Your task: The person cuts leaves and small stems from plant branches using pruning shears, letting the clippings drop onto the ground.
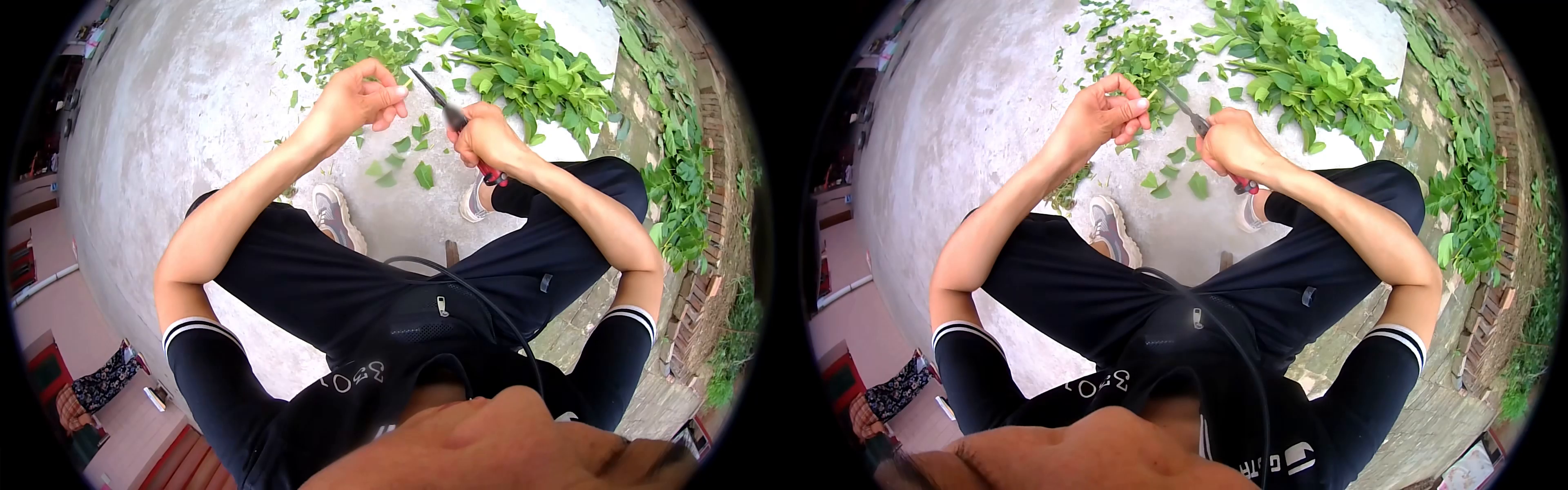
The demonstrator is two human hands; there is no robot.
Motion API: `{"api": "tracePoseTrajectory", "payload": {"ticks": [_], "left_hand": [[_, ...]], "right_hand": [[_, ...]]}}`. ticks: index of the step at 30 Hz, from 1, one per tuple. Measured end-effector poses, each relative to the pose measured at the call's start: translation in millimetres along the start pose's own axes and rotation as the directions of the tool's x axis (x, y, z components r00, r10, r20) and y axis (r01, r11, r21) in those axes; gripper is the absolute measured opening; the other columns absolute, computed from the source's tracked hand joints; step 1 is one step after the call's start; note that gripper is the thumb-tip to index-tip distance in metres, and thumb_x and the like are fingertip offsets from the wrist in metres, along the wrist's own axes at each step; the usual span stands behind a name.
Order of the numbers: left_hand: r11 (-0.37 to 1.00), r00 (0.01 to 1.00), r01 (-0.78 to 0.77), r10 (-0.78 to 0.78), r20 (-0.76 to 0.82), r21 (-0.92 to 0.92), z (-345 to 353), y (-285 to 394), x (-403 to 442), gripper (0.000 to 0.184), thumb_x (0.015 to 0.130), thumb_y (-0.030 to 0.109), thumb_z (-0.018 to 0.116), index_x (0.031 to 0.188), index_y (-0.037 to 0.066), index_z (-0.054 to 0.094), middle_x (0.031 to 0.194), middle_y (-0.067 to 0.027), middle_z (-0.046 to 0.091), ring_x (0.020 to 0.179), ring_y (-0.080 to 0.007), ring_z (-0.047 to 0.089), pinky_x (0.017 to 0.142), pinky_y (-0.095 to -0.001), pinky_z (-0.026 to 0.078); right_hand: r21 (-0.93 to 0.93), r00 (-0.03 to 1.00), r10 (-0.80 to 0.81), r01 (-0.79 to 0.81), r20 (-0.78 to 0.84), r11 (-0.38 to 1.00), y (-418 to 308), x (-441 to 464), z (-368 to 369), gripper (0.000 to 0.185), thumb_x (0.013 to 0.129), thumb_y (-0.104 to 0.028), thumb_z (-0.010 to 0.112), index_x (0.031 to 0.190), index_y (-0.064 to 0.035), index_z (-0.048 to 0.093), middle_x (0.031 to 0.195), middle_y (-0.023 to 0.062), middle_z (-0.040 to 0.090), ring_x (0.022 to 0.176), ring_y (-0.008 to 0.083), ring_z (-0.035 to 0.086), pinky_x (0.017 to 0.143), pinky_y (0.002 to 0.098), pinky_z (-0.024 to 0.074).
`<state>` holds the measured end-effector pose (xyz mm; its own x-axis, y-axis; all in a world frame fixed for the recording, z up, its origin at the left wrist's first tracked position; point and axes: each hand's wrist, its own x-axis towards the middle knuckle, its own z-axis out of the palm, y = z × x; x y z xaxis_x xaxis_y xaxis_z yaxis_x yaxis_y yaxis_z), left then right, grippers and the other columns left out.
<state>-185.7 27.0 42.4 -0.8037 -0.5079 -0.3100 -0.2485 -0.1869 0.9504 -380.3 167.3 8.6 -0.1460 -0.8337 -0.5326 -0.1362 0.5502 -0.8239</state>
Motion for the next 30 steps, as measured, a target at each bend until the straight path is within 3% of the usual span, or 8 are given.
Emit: {"api": "tracePoseTrajectory", "payload": {"ticks": [8,12,15,18,23,26,28,30], "left_hand": [[0.984,0.998,-0.054,0.049,-0.034,-0.17,-7,-10,13,0.013,0.101,0.004,0.053,0.113,0.0,0.049,0.102,-0.0168,0.067,0.084,-0.0149,0.061,0.082,-0.0289,0.053],[0.99,0.999,-0.049,0.049,-0.002,-0.131,-1,-12,12,0.015,0.1,0.004,0.055,0.113,0.0,0.049,0.106,-0.0194,0.068,0.085,-0.0156,0.062,0.081,-0.0289,0.053],[0.995,0.999,-0.016,0.02,0.036,-0.101,3,-11,13,0.015,0.1,0.007,0.056,0.112,-0.001,0.05,0.107,-0.0196,0.068,0.084,-0.0157,0.063,0.08,-0.0287,0.054],[0.999,0.999,-0.043,0.044,0.019,-0.027,-7,-9,25,0.019,0.101,0.01,0.056,0.115,-0.002,0.05,0.11,-0.0195,0.068,0.084,-0.016,0.063,0.079,-0.0284,0.054],[0.986,0.958,-0.153,0.163,-0.235,0.06,-47,-6,67,0.036,0.101,0.016,0.056,0.132,-0.002,0.05,0.128,-0.0202,0.06,0.096,-0.0197,0.064,0.086,-0.0304,0.054],[0.945,0.915,0.07,0.067,-0.399,0.32,-74,-30,90,0.041,0.1,0.018,0.056,0.139,0.004,0.05,0.135,-0.018,0.055,0.113,-0.0241,0.06,0.095,-0.0359,0.052],[0.813,0.934,0.338,-0.226,-0.277,0.474,-81,-49,90,0.041,0.098,0.02,0.057,0.137,0.009,0.053,0.133,-0.0145,0.058,0.123,-0.0249,0.055,0.098,-0.0404,0.049],[0.753,0.906,0.388,-0.417,-0.071,0.532,-69,-88,83,0.038,0.094,0.017,0.059,0.131,0.009,0.057,0.122,-0.0107,0.064,0.114,-0.0196,0.06,0.092,-0.0375,0.049]], "right_hand": [[-0.152,0.997,-0.078,0.079,0.017,0.985,-6,0,-10,0.028,0.053,-0.003,0.058,0.081,0.0029,0.059,0.069,0.0127,0.057,0.063,0.0234,0.053,0.053,0.0358,0.0398],[-0.207,0.991,-0.104,0.12,0.089,0.971,-3,-4,-5,0.036,0.052,-0.005,0.06,0.086,0.0041,0.06,0.077,0.0161,0.059,0.072,0.0275,0.056,0.059,0.0381,0.043],[-0.161,0.997,-0.045,0.054,0.06,0.985,-5,-2,-6,0.032,0.051,-0.006,0.061,0.082,0.0042,0.06,0.078,0.0159,0.06,0.072,0.0286,0.056,0.059,0.0388,0.0436],[-0.184,0.99,-0.142,0.14,0.005,0.973,4,7,-12,0.026,0.051,-0.007,0.062,0.074,0.0044,0.059,0.076,0.0153,0.06,0.068,0.0272,0.056,0.057,0.0378,0.043],[0.127,0.984,-0.092,0.112,-0.151,0.986,-14,3,-43,0.016,0.054,-0.001,0.057,0.07,0.0019,0.054,0.072,0.009,0.054,0.057,0.0175,0.046,0.049,0.0322,0.0351],[0.227,0.968,-0.125,0.175,-0.219,0.958,-41,-24,-67,0.026,0.058,0.002,0.056,0.083,0.002,0.054,0.074,0.0073,0.053,0.057,0.0156,0.047,0.048,0.0305,0.0366],[0.205,0.955,-0.201,0.246,-0.217,0.947,-45,-29,-91,0.038,0.06,0.002,0.055,0.098,0.0051,0.053,0.078,0.0076,0.054,0.066,0.0155,0.054,0.055,0.0269,0.0452],[0.208,0.915,-0.257,0.329,-0.31,0.921,-46,-39,-101,0.036,0.06,0.004,0.054,0.097,0.0066,0.054,0.079,0.0065,0.054,0.07,0.0146,0.055,0.062,0.0241,0.047]]}}
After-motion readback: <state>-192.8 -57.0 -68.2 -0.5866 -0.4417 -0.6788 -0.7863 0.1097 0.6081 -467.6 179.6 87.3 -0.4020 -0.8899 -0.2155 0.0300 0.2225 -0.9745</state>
